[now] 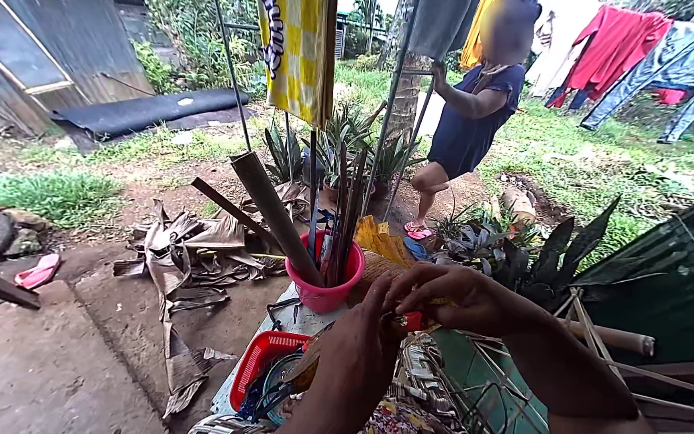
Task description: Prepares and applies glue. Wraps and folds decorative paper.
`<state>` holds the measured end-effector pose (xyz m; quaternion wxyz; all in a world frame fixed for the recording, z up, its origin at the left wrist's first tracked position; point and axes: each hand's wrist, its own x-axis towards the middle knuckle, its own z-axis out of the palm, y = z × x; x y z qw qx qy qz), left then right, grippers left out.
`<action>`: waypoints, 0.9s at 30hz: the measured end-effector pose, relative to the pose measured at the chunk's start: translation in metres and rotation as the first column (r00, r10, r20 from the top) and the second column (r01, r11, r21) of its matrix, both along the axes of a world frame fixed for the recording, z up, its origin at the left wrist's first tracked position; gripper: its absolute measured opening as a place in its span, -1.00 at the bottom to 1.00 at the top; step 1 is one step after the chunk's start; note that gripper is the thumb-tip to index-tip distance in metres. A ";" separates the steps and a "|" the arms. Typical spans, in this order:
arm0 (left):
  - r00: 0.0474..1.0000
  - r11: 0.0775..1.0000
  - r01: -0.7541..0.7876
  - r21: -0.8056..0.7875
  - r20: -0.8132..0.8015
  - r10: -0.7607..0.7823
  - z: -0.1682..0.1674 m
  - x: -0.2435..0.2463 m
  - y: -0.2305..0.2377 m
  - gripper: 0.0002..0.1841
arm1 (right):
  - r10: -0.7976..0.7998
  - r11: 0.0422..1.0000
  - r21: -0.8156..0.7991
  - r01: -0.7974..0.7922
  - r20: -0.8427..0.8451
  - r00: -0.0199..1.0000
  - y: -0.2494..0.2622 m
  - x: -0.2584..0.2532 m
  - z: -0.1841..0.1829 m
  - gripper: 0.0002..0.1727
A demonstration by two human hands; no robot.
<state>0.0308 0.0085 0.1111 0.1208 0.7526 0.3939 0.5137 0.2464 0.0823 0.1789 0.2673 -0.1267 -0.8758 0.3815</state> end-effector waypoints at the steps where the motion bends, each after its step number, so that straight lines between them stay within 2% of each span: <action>1: 1.000 1.000 -0.015 0.012 -0.005 0.015 0.000 0.001 0.002 -0.28 | -0.008 1.000 -0.007 0.008 -0.003 1.000 -0.001 0.001 -0.001 -0.69; 8: 1.000 1.000 -0.008 0.010 0.001 0.008 0.000 0.001 0.004 -0.26 | -0.033 0.999 -0.044 0.032 -0.023 0.999 -0.006 -0.002 -0.007 -0.68; 14: 0.995 0.995 0.090 -0.036 0.054 -0.088 -0.001 -0.003 0.001 -0.16 | -0.052 0.991 0.128 0.048 0.024 0.998 -0.010 -0.006 -0.008 -0.67; 20: 0.970 0.973 0.202 -0.111 0.162 -0.183 0.000 -0.006 0.002 -0.14 | 0.012 0.993 0.118 -0.020 0.061 0.998 -0.003 -0.012 -0.009 -0.72; 22: 0.966 0.971 0.214 -0.106 0.172 -0.194 -0.001 -0.006 0.004 -0.13 | 0.036 0.990 0.134 -0.048 0.091 0.995 -0.002 -0.015 -0.007 -0.64; 25: 0.952 0.964 0.250 -0.086 0.206 -0.228 -0.002 -0.008 0.005 -0.07 | 0.066 0.989 0.123 -0.081 0.127 0.990 0.001 -0.019 -0.003 -0.43; 27: 0.931 0.953 0.292 -0.079 0.250 -0.265 -0.001 -0.009 0.006 -0.04 | 0.068 0.994 0.083 -0.075 0.085 0.994 0.007 -0.019 -0.002 -0.33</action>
